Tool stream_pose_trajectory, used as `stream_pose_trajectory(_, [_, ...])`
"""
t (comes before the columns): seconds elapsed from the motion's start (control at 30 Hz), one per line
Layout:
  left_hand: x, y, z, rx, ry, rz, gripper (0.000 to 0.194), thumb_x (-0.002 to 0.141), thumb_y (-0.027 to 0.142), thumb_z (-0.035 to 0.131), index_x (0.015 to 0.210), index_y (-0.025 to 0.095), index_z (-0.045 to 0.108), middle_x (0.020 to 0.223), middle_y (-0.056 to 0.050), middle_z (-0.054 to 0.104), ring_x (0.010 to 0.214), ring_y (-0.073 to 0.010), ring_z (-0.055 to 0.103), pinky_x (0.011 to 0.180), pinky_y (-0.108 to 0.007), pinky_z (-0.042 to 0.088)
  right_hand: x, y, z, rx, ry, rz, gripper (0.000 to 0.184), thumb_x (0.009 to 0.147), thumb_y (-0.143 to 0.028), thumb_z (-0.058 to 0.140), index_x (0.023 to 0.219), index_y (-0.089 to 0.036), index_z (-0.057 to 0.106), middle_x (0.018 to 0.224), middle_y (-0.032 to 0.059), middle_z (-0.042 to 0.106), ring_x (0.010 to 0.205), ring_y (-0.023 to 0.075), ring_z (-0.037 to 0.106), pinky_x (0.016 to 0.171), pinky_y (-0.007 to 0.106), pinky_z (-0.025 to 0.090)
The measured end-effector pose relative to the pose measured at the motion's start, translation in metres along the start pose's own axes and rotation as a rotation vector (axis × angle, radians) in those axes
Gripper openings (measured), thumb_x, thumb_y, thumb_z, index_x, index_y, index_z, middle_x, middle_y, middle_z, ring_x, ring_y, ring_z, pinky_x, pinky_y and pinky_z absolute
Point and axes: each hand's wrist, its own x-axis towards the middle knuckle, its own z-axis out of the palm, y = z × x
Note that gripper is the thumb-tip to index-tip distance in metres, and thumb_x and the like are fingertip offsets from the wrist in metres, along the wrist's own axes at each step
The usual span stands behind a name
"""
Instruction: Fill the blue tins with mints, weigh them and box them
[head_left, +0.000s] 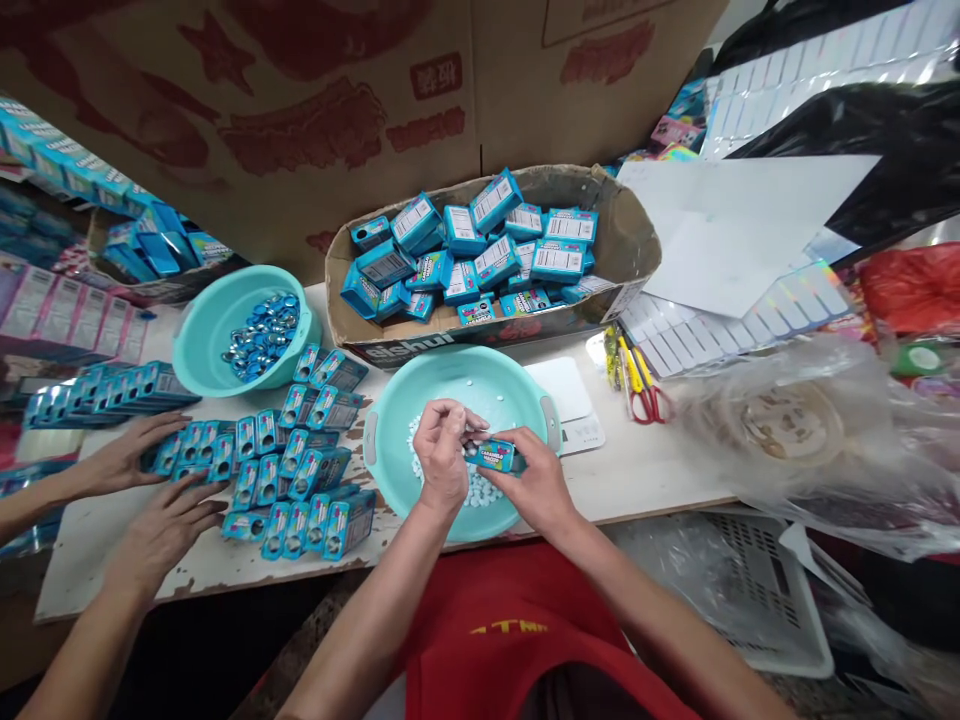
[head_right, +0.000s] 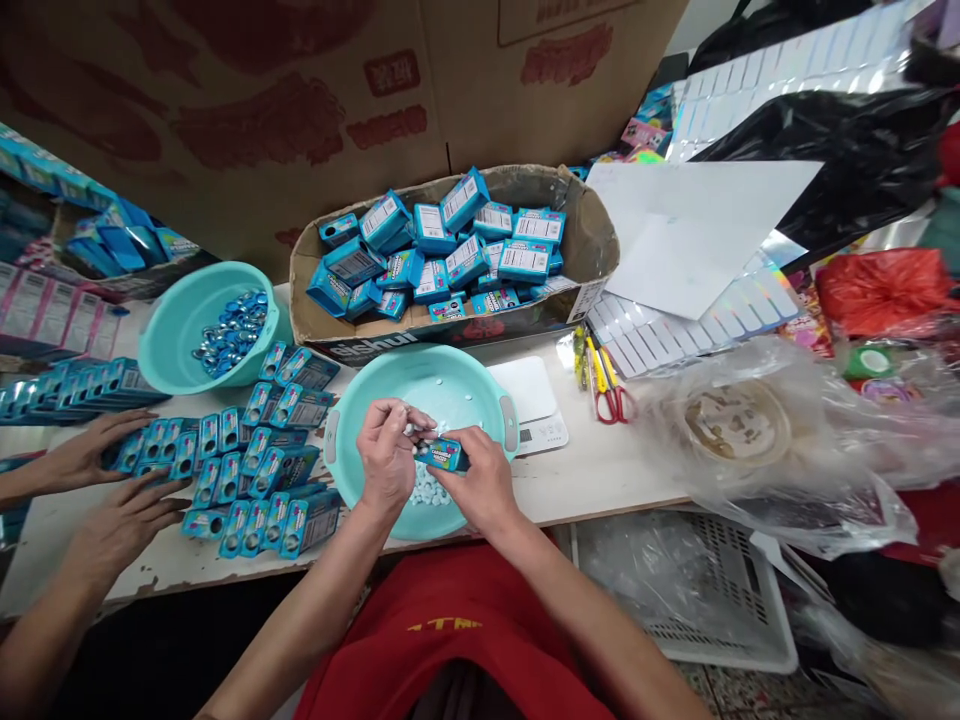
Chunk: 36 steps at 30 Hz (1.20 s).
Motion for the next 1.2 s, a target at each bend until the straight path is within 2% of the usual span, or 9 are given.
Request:
stream_pose_trajectory(0.23, [0.0, 0.003, 0.001, -0.046, -0.028, -0.023, 0.023, 0.078, 0.039, 0.06, 0.075, 0.018, 0.051, 0.06, 0.002, 0.054, 0.058, -0.0124, 0.058, 0.047, -0.021, 0.046, -0.003, -0.002, 0.0, 0.091, 0.034, -0.013, 0.025, 0.071, -0.026, 0.071, 0.095, -0.023, 0.062, 0.088, 0.0026, 0.063, 0.084, 0.0205, 0.061, 0.074, 0.032, 0.048])
stream_pose_trajectory(0.4, [0.008, -0.004, -0.004, -0.033, -0.032, -0.109, 0.025, 0.076, 0.039, 0.062, 0.07, 0.018, 0.049, 0.059, 0.002, 0.052, 0.051, -0.0093, 0.054, 0.042, -0.018, 0.039, 0.003, 0.013, 0.009, 0.162, 0.003, 0.043, 0.024, 0.069, -0.029, 0.071, 0.091, -0.022, 0.063, 0.085, 0.002, 0.062, 0.081, 0.0197, 0.061, 0.073, 0.033, 0.048])
stream_pose_trajectory(0.6, [0.014, 0.007, -0.014, -0.046, -0.017, -0.087, 0.025, 0.076, 0.038, 0.063, 0.069, 0.018, 0.05, 0.06, 0.002, 0.052, 0.056, -0.0107, 0.056, 0.042, -0.017, 0.038, 0.003, 0.024, 0.005, 0.232, 0.049, 0.079, 0.029, 0.068, -0.033, 0.074, 0.092, -0.022, 0.063, 0.088, 0.0021, 0.062, 0.084, 0.0201, 0.06, 0.076, 0.034, 0.048])
stream_pose_trajectory(0.67, [0.011, 0.006, -0.017, 0.036, -0.066, -0.107, 0.024, 0.076, 0.038, 0.062, 0.068, 0.017, 0.052, 0.062, 0.001, 0.054, 0.058, -0.0112, 0.056, 0.045, -0.018, 0.041, 0.002, 0.023, 0.005, 0.234, 0.042, 0.09, 0.029, 0.066, -0.032, 0.075, 0.09, -0.021, 0.063, 0.086, 0.0018, 0.062, 0.083, 0.0201, 0.06, 0.075, 0.033, 0.048])
stream_pose_trajectory(0.83, [-0.002, -0.002, -0.022, 0.415, -0.21, -0.126, 0.025, 0.077, 0.039, 0.062, 0.067, 0.016, 0.06, 0.069, -0.003, 0.059, 0.066, -0.0131, 0.055, 0.049, -0.02, 0.048, 0.003, 0.021, 0.011, 0.23, 0.04, 0.133, 0.027, 0.066, -0.03, 0.073, 0.09, -0.021, 0.063, 0.086, 0.0024, 0.062, 0.083, 0.0205, 0.061, 0.074, 0.034, 0.048])
stream_pose_trajectory(0.97, [-0.006, 0.002, -0.023, 0.47, -0.254, -0.136, 0.024, 0.075, 0.039, 0.064, 0.068, 0.016, 0.063, 0.078, -0.005, 0.061, 0.075, -0.016, 0.057, 0.052, -0.022, 0.052, 0.005, 0.021, 0.013, 0.243, 0.041, 0.138, 0.026, 0.066, -0.03, 0.073, 0.089, -0.021, 0.064, 0.087, 0.0024, 0.063, 0.084, 0.0205, 0.061, 0.076, 0.034, 0.048])
stream_pose_trajectory(1.07, [-0.001, 0.009, -0.024, 0.346, -0.176, -0.143, 0.024, 0.074, 0.039, 0.065, 0.068, 0.016, 0.062, 0.083, -0.007, 0.064, 0.077, -0.0176, 0.06, 0.052, -0.023, 0.051, 0.004, 0.02, 0.009, 0.277, 0.061, 0.136, 0.029, 0.064, -0.032, 0.075, 0.089, -0.022, 0.064, 0.086, 0.002, 0.063, 0.083, 0.0208, 0.061, 0.076, 0.035, 0.049])
stream_pose_trajectory(1.2, [0.015, 0.002, -0.039, 0.198, 0.054, -0.139, 0.025, 0.074, 0.04, 0.063, 0.068, 0.017, 0.057, 0.072, -0.003, 0.061, 0.056, -0.011, 0.056, 0.041, -0.017, 0.038, -0.001, 0.017, -0.006, 0.389, 0.053, 0.129, 0.035, 0.064, -0.035, 0.078, 0.093, -0.023, 0.064, 0.092, 0.0027, 0.063, 0.086, 0.0205, 0.062, 0.077, 0.034, 0.05])
